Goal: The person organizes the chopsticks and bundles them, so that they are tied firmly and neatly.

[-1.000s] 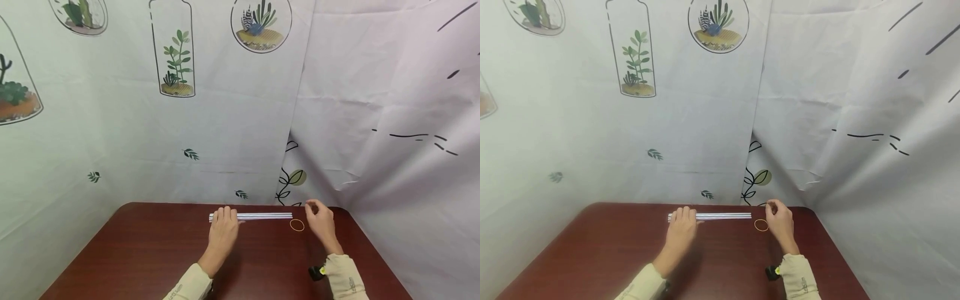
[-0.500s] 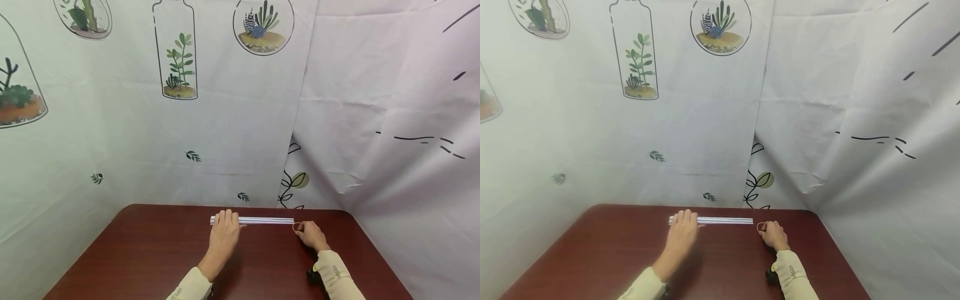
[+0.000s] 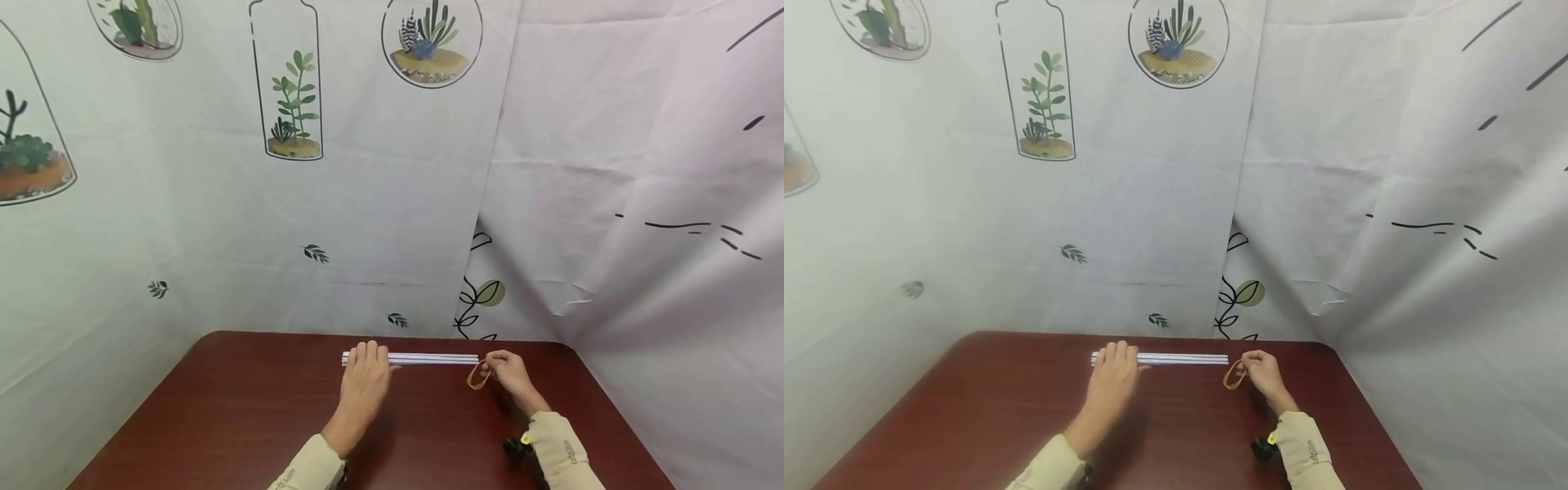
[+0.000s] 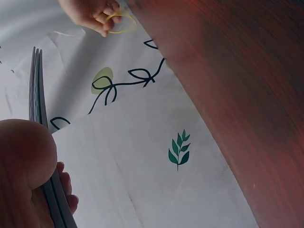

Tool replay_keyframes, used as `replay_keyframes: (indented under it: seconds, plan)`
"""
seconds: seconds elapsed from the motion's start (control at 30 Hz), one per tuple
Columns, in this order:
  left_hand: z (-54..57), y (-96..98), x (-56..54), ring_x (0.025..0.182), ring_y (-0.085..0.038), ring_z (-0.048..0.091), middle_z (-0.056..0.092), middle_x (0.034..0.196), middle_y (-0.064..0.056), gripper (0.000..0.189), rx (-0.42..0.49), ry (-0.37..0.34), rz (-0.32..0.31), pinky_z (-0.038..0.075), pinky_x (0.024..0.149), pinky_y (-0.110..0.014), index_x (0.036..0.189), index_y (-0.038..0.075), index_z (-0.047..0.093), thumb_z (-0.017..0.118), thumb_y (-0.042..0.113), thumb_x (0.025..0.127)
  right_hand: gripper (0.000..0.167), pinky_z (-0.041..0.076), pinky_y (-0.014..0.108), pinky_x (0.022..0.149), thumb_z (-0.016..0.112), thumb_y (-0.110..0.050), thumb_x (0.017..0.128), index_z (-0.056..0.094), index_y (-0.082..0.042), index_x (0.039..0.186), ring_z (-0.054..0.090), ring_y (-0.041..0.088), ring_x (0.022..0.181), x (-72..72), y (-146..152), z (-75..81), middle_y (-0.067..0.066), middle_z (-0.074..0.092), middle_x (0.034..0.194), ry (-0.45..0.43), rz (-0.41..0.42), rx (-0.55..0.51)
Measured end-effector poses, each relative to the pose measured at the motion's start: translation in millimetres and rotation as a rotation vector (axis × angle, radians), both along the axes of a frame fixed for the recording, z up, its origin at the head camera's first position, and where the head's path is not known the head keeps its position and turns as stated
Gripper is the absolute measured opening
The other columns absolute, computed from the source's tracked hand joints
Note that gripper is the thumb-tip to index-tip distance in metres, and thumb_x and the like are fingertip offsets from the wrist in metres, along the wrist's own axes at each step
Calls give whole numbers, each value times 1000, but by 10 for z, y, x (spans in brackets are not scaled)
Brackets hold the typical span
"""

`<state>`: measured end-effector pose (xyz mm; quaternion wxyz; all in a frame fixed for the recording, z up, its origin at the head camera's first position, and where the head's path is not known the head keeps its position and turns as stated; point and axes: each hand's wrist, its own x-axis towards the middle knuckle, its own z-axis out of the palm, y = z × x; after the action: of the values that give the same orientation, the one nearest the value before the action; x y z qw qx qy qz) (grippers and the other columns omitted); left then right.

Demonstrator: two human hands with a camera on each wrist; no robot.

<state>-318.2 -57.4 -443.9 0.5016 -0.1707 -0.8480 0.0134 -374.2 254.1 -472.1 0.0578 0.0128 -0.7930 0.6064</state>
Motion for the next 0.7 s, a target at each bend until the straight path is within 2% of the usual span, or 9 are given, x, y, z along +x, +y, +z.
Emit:
replay_keyframes:
  seconds: [0.07, 0.13, 0.2, 0.27, 0.37, 0.47, 0.53, 0.6, 0.7]
  plan:
    - [-4, -11, -2, 73, -26, 40, 43, 77, -9, 46, -1, -3, 5, 36, 69, -36, 82, 4, 50, 80, 38, 75, 29, 55, 29, 66, 44, -1, 100, 49, 17, 123, 67, 14, 72, 48, 0, 69, 9, 67, 86, -76, 36, -158]
    - [-8, -25, -4, 73, -26, 40, 43, 77, -9, 46, 0, -4, 5, 36, 69, -36, 82, 4, 50, 80, 38, 75, 35, 55, 29, 66, 40, -1, 101, 42, 16, 131, 67, 14, 74, 100, 12, 130, 6, 68, 92, -137, 84, -252]
    - [-11, -38, -6, 73, -26, 40, 43, 77, -9, 45, -2, -5, 8, 36, 70, -37, 82, 4, 50, 78, 39, 76, 33, 56, 30, 67, 39, -1, 102, 41, 13, 131, 67, 15, 77, 150, 29, 182, 4, 68, 97, -162, 135, -312]
    - [-11, -48, -7, 73, -26, 40, 43, 77, -9, 44, -5, -9, 12, 36, 70, -36, 82, 3, 50, 75, 39, 78, 25, 56, 30, 68, 42, 1, 101, 44, 7, 125, 67, 14, 79, 200, 41, 225, 2, 69, 100, -156, 183, -351]
    - [-14, -56, -8, 74, -26, 41, 43, 78, -9, 42, -3, -14, 9, 36, 70, -37, 83, 3, 51, 73, 39, 80, 11, 56, 28, 70, 49, 1, 100, 50, -4, 109, 67, 12, 81, 265, 54, 270, -2, 71, 101, -117, 266, -407]
    - [-19, -61, -12, 74, -26, 41, 44, 78, -9, 41, 2, -17, 6, 36, 71, -37, 83, 3, 51, 70, 39, 82, 9, 56, 27, 78, 54, -2, 99, 58, -10, 97, 69, 12, 86, 325, 53, 303, -2, 73, 101, -62, 364, -446]
    - [-21, -63, -14, 74, -27, 41, 44, 78, -10, 40, 5, -21, 4, 36, 71, -37, 83, 3, 51, 67, 39, 83, 14, 55, 28, 83, 55, -3, 100, 64, -11, 93, 71, 12, 89, 369, 39, 328, 0, 74, 100, -14, 422, -460]
    - [-22, -65, -14, 74, -27, 41, 44, 79, -10, 40, 4, -26, 7, 36, 71, -38, 83, 3, 51, 65, 40, 83, 19, 54, 29, 87, 53, -2, 100, 70, -10, 94, 71, 14, 94, 408, 12, 352, 2, 74, 100, 50, 467, -464]
    - [-17, -68, -11, 74, -27, 41, 44, 78, -10, 41, 4, -36, 17, 36, 71, -37, 83, 3, 50, 67, 40, 83, 20, 53, 28, 88, 56, 0, 98, 74, -7, 104, 71, 15, 98, 448, -57, 391, 2, 74, 104, 167, 489, -435]
